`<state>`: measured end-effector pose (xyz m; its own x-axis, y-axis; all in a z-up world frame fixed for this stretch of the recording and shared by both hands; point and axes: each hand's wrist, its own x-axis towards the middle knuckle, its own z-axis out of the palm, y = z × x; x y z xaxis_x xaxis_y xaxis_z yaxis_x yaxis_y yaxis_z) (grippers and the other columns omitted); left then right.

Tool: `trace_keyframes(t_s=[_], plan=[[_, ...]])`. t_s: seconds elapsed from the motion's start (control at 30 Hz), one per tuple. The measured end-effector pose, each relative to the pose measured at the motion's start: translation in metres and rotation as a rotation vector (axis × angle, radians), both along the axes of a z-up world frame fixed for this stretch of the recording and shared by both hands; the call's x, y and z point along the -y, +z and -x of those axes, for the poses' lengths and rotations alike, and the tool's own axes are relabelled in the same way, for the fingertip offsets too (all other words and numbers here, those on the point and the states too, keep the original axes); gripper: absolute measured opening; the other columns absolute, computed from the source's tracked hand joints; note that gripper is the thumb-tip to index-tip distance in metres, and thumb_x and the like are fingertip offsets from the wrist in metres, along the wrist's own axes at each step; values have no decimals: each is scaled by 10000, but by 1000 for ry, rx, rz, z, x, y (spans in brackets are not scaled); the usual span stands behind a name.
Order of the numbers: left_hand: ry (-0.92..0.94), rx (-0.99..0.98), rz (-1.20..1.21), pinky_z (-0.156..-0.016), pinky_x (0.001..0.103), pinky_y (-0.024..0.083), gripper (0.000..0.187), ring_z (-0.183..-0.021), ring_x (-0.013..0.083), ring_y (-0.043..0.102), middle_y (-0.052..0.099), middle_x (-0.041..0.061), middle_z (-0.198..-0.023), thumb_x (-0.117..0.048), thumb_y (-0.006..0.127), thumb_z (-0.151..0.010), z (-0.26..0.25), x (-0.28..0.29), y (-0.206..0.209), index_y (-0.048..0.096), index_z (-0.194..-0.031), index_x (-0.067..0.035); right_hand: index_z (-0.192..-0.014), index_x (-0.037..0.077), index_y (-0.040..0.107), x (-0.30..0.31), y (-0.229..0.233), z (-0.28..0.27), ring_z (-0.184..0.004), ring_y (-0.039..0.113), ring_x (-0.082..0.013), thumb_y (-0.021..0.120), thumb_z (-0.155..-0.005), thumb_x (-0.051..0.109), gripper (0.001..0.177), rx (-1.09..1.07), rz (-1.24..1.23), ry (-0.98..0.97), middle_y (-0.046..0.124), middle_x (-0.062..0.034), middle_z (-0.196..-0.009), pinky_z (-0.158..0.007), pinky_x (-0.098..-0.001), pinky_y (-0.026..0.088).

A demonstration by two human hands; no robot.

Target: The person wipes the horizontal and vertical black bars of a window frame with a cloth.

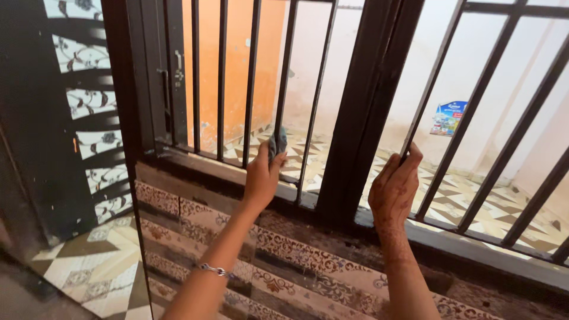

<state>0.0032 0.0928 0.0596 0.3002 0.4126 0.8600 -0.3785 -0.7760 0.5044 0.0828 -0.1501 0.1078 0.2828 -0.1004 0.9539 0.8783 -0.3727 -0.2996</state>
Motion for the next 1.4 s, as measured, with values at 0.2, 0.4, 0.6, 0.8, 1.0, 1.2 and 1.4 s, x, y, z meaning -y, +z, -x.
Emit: trace_keyframes(t_s=[0.2, 0.4, 0.6, 0.8, 1.0, 1.2, 1.4], plan=[[296, 175, -264, -858, 401, 595, 413, -1027, 325, 725, 727, 193, -1205, 39, 562, -948, 31, -15, -14, 643, -1350, -9, -1357, 6, 403, 0, -2, -4, -663, 519, -437, 469, -1139, 86, 241, 41, -1, -12, 527, -248, -764, -590, -543, 339], [543, -118, -533, -962, 450, 529, 341, -1086, 307, 682, 751, 110, -1135, 101, 612, -849, 58, -4, -7, 740, -1127, -49, -1358, 8, 417, -1, -1, -4, -631, 509, -442, 468, -1138, 85, 239, -21, 1, -24, 514, -246, -719, -585, -552, 332], [465, -360, -317, -908, 423, 537, 264, -1008, 317, 683, 737, 193, -1058, 58, 632, -897, 101, 9, 51, 762, -1100, -48, -1381, -5, 408, -2, -5, -5, -627, 524, -348, 471, -1152, 77, 251, 24, -7, 26, 515, -180, -755, -580, -493, 380], [600, 142, -472, -945, 468, 532, 301, -1070, 385, 685, 743, 200, -1124, 88, 651, -865, 103, -26, 141, 717, -1149, 11, -1522, -1, 345, -1, -5, -13, -1309, 397, -396, 598, -1129, 208, 512, 333, 74, -231, 353, -252, -1356, -1057, -596, 364], [553, 14, -136, -813, 498, 577, 236, -972, 438, 686, 678, 251, -1088, -118, 597, -949, 23, -37, 225, 576, -1136, 24, -1520, 167, 460, -49, 26, 11, -1471, 207, -448, 699, -1039, 348, 567, 319, 169, -305, 265, -252, -1547, -1178, -617, 148], [501, -38, -4, -688, 479, 628, 264, -883, 416, 734, 699, 260, -1007, -166, 492, -1039, -19, -48, 207, 423, -1189, 39, -1644, 69, 362, -124, 28, 31, -1527, 57, -523, 713, -950, 501, 891, 390, 313, -393, 405, -333, -1592, -1176, -725, -43], [459, 51, -46, -646, 541, 560, 215, -823, 466, 710, 711, 273, -911, -198, 497, -1052, -17, -51, 157, 439, -1095, 5, -1682, 102, 340, -123, 18, 28, -1595, 159, -472, 686, -981, 307, 808, 378, 331, -454, 683, -163, -1087, -1237, -713, 12]])
